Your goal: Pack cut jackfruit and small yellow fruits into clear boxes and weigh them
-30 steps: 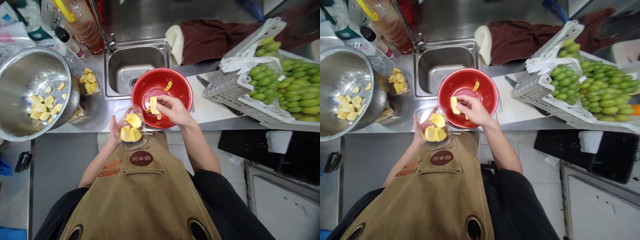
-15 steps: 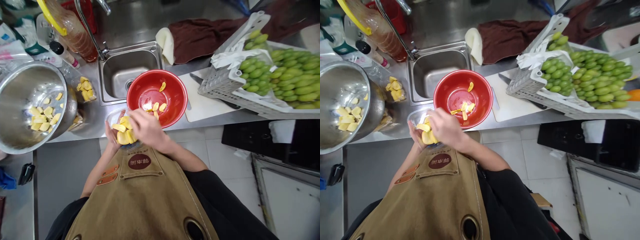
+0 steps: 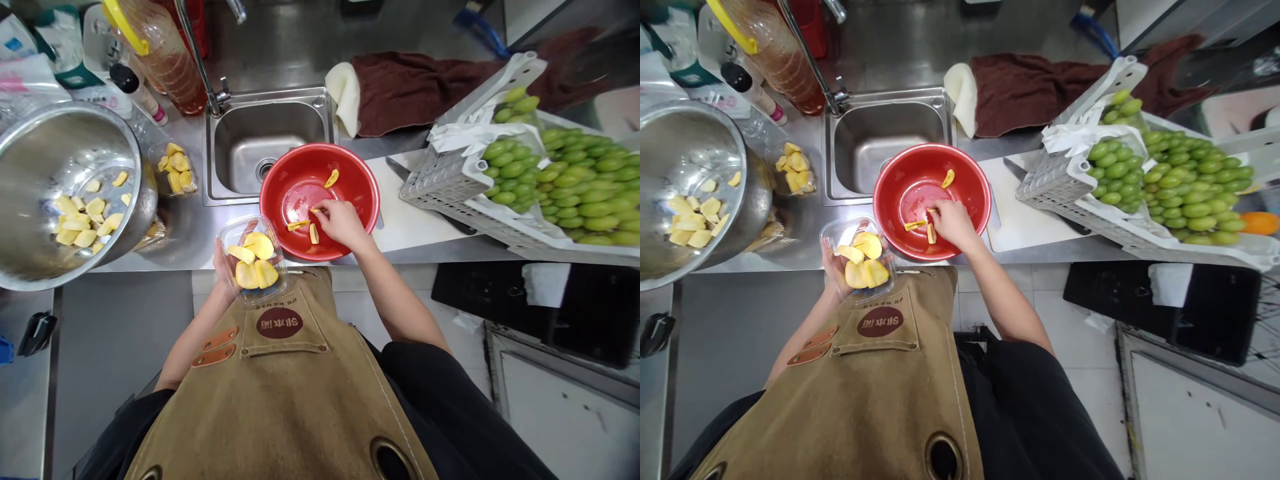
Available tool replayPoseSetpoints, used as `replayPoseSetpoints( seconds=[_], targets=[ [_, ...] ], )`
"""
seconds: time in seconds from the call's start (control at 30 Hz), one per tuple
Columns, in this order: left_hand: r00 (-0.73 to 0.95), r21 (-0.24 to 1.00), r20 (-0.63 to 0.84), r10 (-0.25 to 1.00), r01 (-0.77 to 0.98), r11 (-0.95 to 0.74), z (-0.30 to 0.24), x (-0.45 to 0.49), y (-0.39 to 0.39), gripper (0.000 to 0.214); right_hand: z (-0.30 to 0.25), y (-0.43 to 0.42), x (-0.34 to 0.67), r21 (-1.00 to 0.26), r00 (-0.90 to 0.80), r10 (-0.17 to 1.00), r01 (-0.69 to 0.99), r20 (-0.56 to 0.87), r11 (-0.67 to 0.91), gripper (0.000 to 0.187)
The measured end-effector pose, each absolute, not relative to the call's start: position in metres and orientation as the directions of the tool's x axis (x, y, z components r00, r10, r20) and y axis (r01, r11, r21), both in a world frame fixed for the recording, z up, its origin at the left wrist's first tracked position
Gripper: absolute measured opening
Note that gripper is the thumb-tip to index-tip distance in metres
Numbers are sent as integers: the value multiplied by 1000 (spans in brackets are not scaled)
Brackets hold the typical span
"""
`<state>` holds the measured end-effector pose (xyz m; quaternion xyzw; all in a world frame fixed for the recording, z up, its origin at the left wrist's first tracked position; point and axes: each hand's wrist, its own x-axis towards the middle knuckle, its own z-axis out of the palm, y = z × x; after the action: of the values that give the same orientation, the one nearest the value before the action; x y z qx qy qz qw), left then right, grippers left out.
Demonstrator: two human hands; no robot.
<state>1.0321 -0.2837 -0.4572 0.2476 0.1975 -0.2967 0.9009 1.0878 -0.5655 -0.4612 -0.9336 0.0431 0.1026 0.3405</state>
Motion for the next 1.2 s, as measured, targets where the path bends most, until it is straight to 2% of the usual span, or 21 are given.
replayPoseSetpoints(
  seconds=[0.07,0.1,0.17,0.2,0.27,0.37,0.43,0.5,0.6,0.63,0.7,0.77,0.83,0.87,0.93,1.0,1.1,1.2],
  targets=[
    [736,296,-516,-438,633,715,-456,1033,-285,100,-463,-568,1083,-862,973,-83,-230,-216,-452,22],
    [728,281,-525,-440,637,718,-455,1033,-286,99,-462,-568,1080,-931,969,-83,-247,-233,-269,29],
    [713,263,-542,-446,647,715,-453,1035,-289,98,-456,-564,1071,-969,969,-31,-245,-246,12,45],
    [707,260,-547,-448,652,712,-452,1037,-290,98,-450,-561,1066,-968,972,0,-233,-234,90,50],
    [703,261,-551,-449,656,708,-451,1039,-293,99,-436,-551,1056,-970,981,34,-192,-189,147,51],
    [700,271,-567,-434,656,704,-452,1041,-294,94,-412,-530,1041,-995,998,29,-60,-58,74,38],
    [684,278,-601,-413,664,694,-452,1042,-295,86,-401,-511,1034,-995,996,30,80,78,-57,26],
    [669,293,-644,-372,664,688,-452,1042,-296,83,-397,-491,1030,-944,968,112,244,224,-223,19],
    [659,307,-678,-326,657,689,-450,1042,-297,86,-402,-472,1028,-802,884,295,458,363,-384,24],
    [659,305,-679,-323,654,692,-449,1042,-296,87,-404,-472,1028,-768,863,317,498,393,-403,26],
    [667,287,-653,-358,655,699,-449,1042,-295,89,-409,-484,1027,-748,876,238,482,420,-456,27],
    [671,255,-610,-420,669,698,-451,1042,-293,92,-415,-509,1027,-763,936,23,299,350,-573,27],
    [665,224,-568,-485,692,686,-455,1043,-292,97,-423,-538,1030,-725,971,-179,-10,156,-689,25],
    [664,217,-552,-505,698,682,-457,1043,-291,99,-428,-550,1033,-660,974,-223,-147,32,-737,25],
    [675,217,-532,-512,693,688,-461,1044,-291,99,-439,-564,1040,-476,955,-205,-286,-215,-832,24],
    [689,226,-523,-502,680,698,-464,1044,-292,97,-447,-564,1046,-304,911,-155,-283,-382,-910,25],
    [692,240,-523,-497,679,693,-465,1044,-294,96,-454,-554,1052,-172,879,-137,-238,-457,-956,34],
    [681,252,-533,-502,694,674,-464,1044,-296,96,-456,-552,1054,-159,873,-150,-248,-464,-956,35]
  ],
)
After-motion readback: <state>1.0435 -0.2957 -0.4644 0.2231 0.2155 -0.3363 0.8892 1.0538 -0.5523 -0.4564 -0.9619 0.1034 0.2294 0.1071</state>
